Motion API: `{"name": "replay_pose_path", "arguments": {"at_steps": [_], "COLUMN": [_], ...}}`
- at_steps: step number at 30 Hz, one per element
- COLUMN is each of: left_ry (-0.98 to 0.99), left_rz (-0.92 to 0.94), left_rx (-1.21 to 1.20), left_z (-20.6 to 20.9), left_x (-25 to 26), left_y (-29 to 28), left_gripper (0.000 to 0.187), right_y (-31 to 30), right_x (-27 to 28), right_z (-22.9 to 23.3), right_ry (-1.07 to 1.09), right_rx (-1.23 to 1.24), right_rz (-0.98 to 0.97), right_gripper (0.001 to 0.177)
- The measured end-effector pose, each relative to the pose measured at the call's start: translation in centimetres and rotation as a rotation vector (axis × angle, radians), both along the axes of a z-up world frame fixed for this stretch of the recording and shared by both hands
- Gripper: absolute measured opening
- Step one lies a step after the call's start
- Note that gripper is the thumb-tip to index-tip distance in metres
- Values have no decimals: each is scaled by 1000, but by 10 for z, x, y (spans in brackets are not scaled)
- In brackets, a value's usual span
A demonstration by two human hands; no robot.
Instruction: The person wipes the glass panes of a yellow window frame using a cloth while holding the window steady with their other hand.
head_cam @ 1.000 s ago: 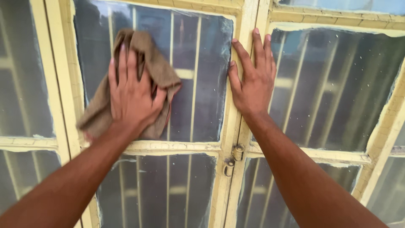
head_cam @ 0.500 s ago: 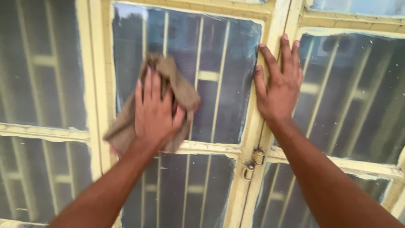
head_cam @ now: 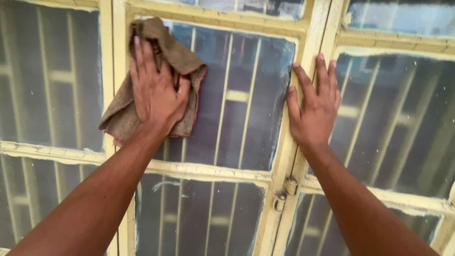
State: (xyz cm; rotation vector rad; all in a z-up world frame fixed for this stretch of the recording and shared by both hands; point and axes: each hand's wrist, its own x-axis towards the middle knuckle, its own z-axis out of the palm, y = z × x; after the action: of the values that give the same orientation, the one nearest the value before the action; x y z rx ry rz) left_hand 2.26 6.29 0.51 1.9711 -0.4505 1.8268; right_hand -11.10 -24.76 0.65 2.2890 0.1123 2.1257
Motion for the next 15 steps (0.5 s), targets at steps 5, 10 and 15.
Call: {"name": "replay_pose_path", "arguments": {"at_steps": [5,10,15], "left_ry": [114,79,98], "left_rz": [74,-38,93], "left_rx": [17,144,152], "left_z": [-48,-103,-49], "left_x": [-15,-33,-23], "left_y": [-1,6,-4], "left_gripper": [72,74,86], "right_y": [-5,-6,-5], "right_x": [3,4,3], "right_z": [1,4,3], "right_ry": [-9,-13,-6], "right_rx": [-7,-19,-15], "right_rz": [12,4,-9], "right_gripper": [46,46,46]}}
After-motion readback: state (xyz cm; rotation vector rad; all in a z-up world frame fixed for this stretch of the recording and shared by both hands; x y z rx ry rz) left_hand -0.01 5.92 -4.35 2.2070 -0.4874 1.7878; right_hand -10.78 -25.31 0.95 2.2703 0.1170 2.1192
